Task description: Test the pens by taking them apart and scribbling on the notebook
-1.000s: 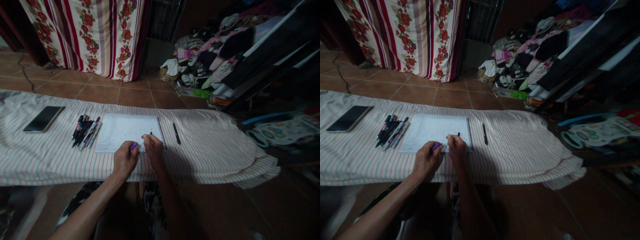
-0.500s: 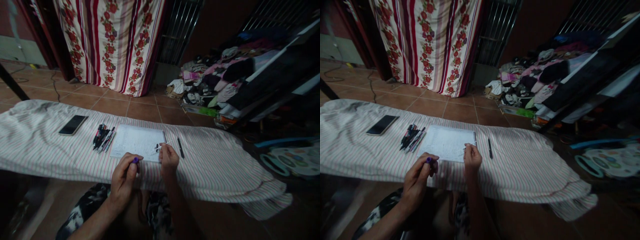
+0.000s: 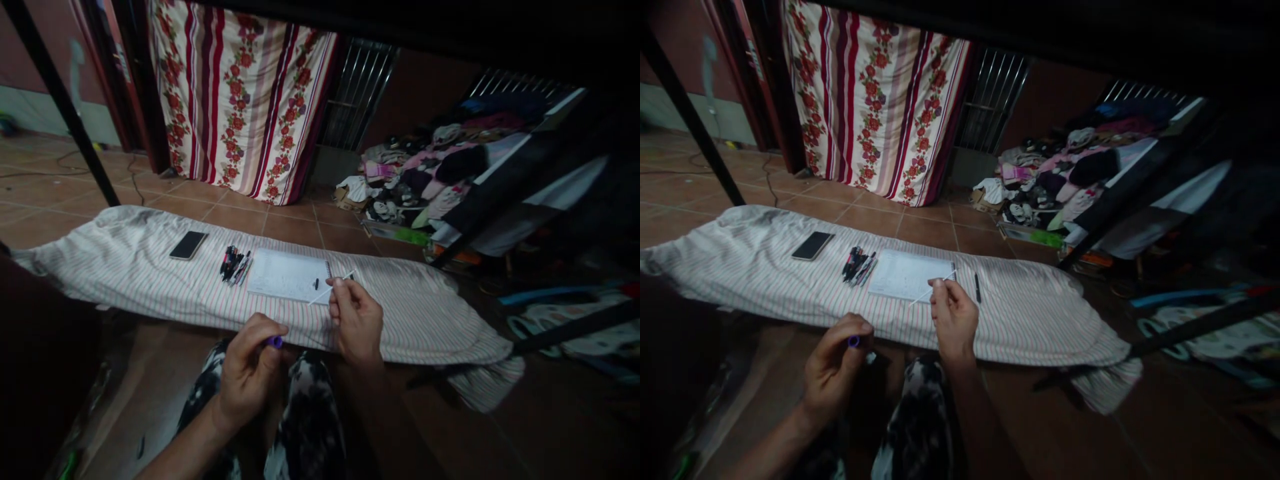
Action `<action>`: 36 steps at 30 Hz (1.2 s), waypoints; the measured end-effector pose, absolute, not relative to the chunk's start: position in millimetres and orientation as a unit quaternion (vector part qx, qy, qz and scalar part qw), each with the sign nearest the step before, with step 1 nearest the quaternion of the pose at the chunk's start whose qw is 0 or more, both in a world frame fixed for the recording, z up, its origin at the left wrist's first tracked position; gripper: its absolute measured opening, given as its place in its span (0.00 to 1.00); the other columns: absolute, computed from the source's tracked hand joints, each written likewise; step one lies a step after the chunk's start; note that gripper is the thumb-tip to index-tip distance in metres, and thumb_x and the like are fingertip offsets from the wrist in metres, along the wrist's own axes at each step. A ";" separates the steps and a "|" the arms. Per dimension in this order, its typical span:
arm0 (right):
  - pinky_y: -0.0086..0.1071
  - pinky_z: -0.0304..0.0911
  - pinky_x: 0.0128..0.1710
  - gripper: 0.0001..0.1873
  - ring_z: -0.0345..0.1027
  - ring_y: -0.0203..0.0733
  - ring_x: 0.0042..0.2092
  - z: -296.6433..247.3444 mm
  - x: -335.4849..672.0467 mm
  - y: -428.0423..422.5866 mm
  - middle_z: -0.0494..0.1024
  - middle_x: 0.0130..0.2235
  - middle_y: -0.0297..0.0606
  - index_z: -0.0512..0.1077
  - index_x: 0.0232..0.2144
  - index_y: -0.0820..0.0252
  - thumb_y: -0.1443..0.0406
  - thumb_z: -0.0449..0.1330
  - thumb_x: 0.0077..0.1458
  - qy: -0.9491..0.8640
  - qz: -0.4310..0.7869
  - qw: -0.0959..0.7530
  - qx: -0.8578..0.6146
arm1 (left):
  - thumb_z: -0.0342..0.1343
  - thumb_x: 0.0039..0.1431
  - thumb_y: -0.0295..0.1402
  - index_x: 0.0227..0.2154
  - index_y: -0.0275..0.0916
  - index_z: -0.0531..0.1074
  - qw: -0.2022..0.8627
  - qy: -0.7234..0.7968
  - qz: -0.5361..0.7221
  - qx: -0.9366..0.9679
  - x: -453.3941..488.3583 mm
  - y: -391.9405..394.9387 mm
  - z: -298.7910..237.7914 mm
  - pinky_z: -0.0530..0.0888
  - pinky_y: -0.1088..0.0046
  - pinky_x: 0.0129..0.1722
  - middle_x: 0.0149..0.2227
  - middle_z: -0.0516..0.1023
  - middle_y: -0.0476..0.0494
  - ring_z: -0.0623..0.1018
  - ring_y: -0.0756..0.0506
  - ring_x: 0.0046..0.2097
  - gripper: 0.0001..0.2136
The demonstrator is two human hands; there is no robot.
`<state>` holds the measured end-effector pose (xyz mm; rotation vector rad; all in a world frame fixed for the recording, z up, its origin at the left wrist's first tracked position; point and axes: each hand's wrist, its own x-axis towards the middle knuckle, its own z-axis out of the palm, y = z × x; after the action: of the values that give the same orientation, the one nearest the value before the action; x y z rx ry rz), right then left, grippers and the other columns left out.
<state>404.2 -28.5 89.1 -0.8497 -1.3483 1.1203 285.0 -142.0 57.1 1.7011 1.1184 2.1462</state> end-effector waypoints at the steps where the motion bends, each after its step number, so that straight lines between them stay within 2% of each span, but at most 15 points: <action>1: 0.19 0.45 0.11 0.14 0.51 0.25 0.16 95.7 405.3 -38.4 0.62 0.18 0.26 0.71 0.28 0.62 0.56 0.59 0.49 -0.572 0.479 0.563 -0.354 | 0.48 0.58 0.25 0.41 0.41 0.69 0.090 0.374 0.724 0.573 285.2 -149.6 59.6 0.66 0.75 0.32 0.30 0.69 0.47 0.69 0.50 0.34 0.11; 12: 0.20 0.44 0.12 0.11 0.50 0.24 0.16 157.2 403.7 -142.1 0.62 0.17 0.26 0.72 0.25 0.61 0.58 0.60 0.49 -0.561 0.550 0.551 -0.281 | 0.43 0.62 0.33 0.46 0.44 0.67 0.096 0.338 0.743 0.570 280.7 -209.9 61.5 0.65 0.70 0.33 0.32 0.67 0.46 0.69 0.48 0.35 0.13; 17: 0.21 0.45 0.14 0.11 0.51 0.25 0.17 169.2 405.3 -169.6 0.62 0.17 0.27 0.72 0.24 0.61 0.58 0.60 0.48 -0.564 0.569 0.527 -0.283 | 0.44 0.61 0.35 0.44 0.45 0.68 0.095 0.354 0.766 0.529 286.1 -218.6 58.2 0.65 0.72 0.32 0.30 0.68 0.47 0.68 0.49 0.32 0.12; 23: 0.22 0.44 0.15 0.10 0.51 0.26 0.17 169.8 417.8 -182.8 0.61 0.16 0.27 0.73 0.25 0.60 0.58 0.60 0.48 -0.566 0.569 0.520 -0.293 | 0.44 0.61 0.37 0.43 0.44 0.70 0.163 0.391 0.778 0.464 307.1 -225.8 48.1 0.65 0.77 0.27 0.26 0.66 0.50 0.66 0.52 0.27 0.12; 26: 0.22 0.44 0.14 0.10 0.50 0.26 0.17 170.3 426.1 -187.4 0.61 0.17 0.27 0.73 0.25 0.59 0.59 0.60 0.49 -0.574 0.557 0.523 -0.295 | 0.45 0.60 0.37 0.42 0.43 0.71 0.178 0.433 0.753 0.462 314.5 -230.2 46.1 0.66 0.78 0.27 0.30 0.70 0.48 0.68 0.52 0.28 0.12; 30: 0.22 0.45 0.14 0.09 0.50 0.27 0.17 171.5 434.9 -192.9 0.61 0.17 0.27 0.73 0.25 0.59 0.60 0.59 0.50 -0.596 0.520 0.536 -0.295 | 0.46 0.60 0.36 0.42 0.42 0.69 0.197 0.494 0.702 0.474 319.1 -236.2 50.3 0.67 0.75 0.35 0.38 0.72 0.45 0.71 0.48 0.36 0.11; 36: 0.23 0.48 0.14 0.09 0.53 0.27 0.17 165.9 439.2 -192.8 0.63 0.17 0.28 0.73 0.24 0.59 0.61 0.57 0.51 -0.643 0.438 0.556 -0.293 | 0.45 0.59 0.36 0.38 0.39 0.69 0.218 0.505 0.680 0.484 324.7 -240.1 56.4 0.67 0.74 0.36 0.34 0.72 0.45 0.72 0.47 0.36 0.10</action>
<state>439.2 -192.8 165.9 -0.6914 -1.5188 1.0341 324.7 -240.1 56.4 1.3391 1.3992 1.8830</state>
